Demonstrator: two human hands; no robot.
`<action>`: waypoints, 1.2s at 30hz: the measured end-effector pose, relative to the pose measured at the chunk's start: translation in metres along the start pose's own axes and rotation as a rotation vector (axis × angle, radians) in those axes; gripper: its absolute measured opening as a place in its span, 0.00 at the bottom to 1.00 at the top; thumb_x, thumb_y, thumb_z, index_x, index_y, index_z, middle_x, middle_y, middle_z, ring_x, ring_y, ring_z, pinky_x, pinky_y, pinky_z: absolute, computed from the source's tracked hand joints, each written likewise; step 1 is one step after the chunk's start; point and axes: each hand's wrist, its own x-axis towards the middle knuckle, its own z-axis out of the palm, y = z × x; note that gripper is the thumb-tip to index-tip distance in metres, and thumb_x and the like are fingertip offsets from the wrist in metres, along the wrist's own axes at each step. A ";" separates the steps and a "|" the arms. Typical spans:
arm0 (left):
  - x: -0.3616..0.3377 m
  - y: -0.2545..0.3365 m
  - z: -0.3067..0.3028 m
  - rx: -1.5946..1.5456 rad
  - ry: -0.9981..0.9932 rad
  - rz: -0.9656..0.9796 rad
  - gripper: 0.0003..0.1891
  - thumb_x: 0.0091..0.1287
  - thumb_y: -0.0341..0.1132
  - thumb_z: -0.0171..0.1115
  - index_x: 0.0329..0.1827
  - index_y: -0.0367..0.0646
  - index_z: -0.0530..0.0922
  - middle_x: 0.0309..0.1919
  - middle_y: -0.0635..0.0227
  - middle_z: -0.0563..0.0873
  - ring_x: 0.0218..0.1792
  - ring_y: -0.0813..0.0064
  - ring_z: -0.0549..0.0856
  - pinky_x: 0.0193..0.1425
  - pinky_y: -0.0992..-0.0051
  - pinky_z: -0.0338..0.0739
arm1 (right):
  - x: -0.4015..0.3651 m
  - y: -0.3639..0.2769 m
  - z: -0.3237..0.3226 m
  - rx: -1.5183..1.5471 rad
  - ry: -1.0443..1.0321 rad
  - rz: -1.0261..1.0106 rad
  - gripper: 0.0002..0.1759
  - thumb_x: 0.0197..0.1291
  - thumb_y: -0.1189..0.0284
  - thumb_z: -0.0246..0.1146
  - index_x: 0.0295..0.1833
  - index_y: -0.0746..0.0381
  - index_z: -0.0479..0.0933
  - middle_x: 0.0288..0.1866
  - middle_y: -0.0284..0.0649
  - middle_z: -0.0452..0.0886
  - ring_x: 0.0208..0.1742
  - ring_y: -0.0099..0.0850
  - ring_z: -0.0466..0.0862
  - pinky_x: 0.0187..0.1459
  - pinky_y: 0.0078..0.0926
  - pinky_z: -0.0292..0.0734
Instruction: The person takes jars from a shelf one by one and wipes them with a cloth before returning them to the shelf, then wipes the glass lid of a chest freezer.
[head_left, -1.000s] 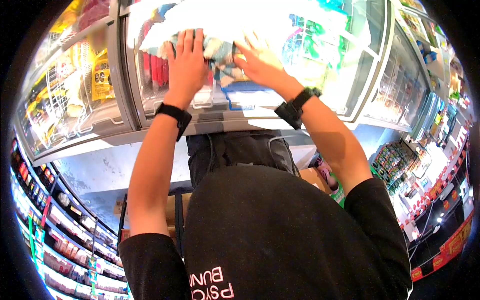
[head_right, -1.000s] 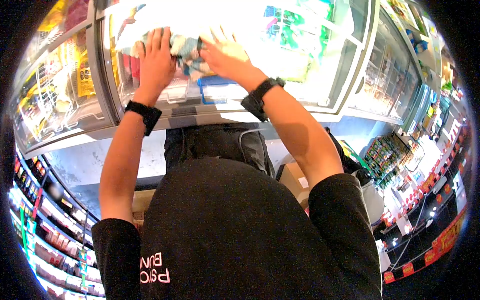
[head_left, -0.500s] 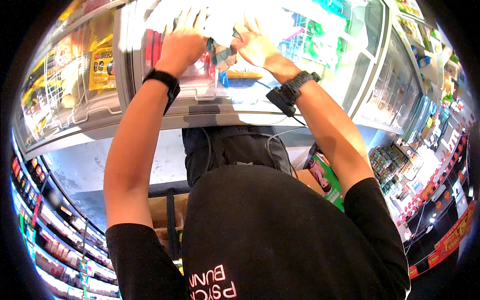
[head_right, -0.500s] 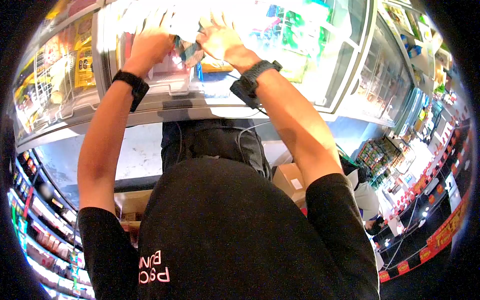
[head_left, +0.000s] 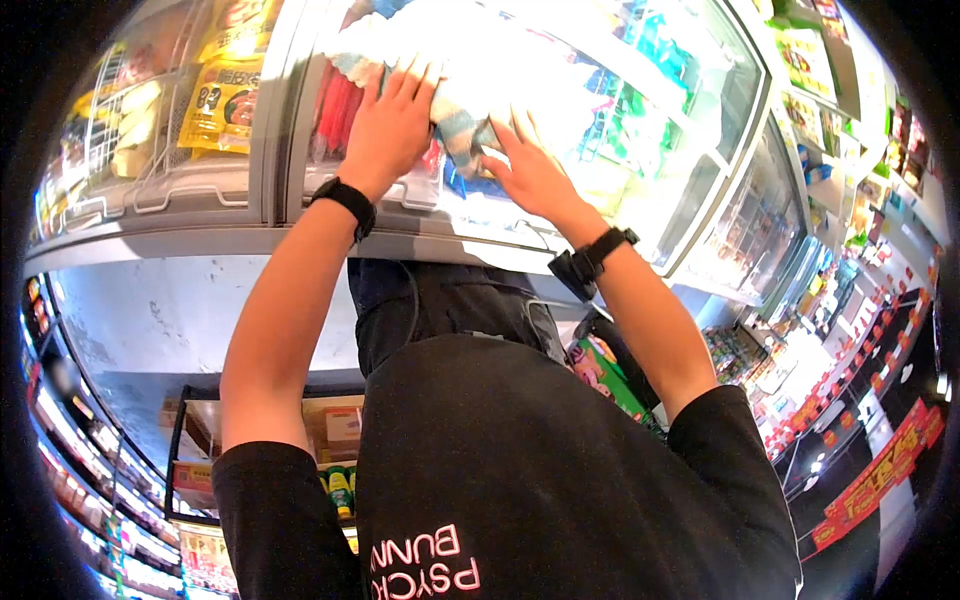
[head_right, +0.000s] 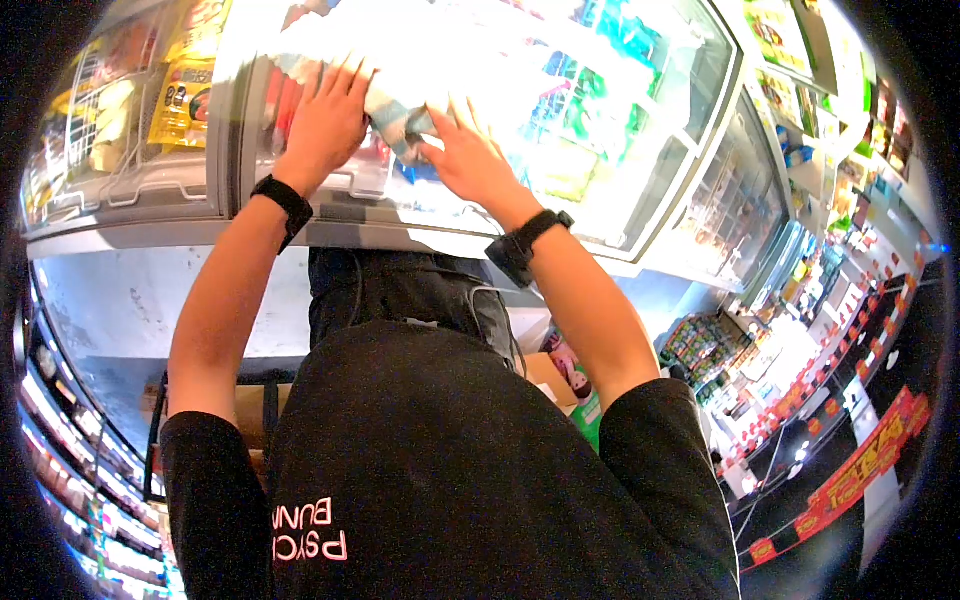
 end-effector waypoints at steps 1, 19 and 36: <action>-0.001 -0.003 -0.003 0.001 0.008 -0.017 0.30 0.67 0.38 0.59 0.74 0.42 0.70 0.70 0.61 0.76 0.74 0.63 0.70 0.81 0.53 0.56 | -0.002 -0.002 -0.003 -0.010 -0.005 -0.014 0.37 0.73 0.53 0.57 0.80 0.60 0.60 0.83 0.62 0.52 0.84 0.63 0.49 0.79 0.52 0.53; 0.066 -0.030 0.006 -0.103 0.185 0.059 0.32 0.64 0.40 0.54 0.70 0.29 0.74 0.71 0.50 0.76 0.75 0.54 0.70 0.80 0.55 0.58 | 0.114 0.010 -0.019 -0.072 0.091 -0.021 0.37 0.66 0.53 0.56 0.78 0.53 0.64 0.87 0.54 0.44 0.85 0.60 0.45 0.80 0.63 0.45; -0.041 0.036 -0.010 0.055 -0.141 0.041 0.35 0.70 0.38 0.55 0.80 0.34 0.61 0.76 0.54 0.70 0.75 0.62 0.69 0.79 0.50 0.55 | -0.008 -0.019 0.017 0.031 0.025 0.001 0.35 0.68 0.58 0.57 0.79 0.53 0.62 0.84 0.52 0.54 0.83 0.59 0.53 0.78 0.62 0.53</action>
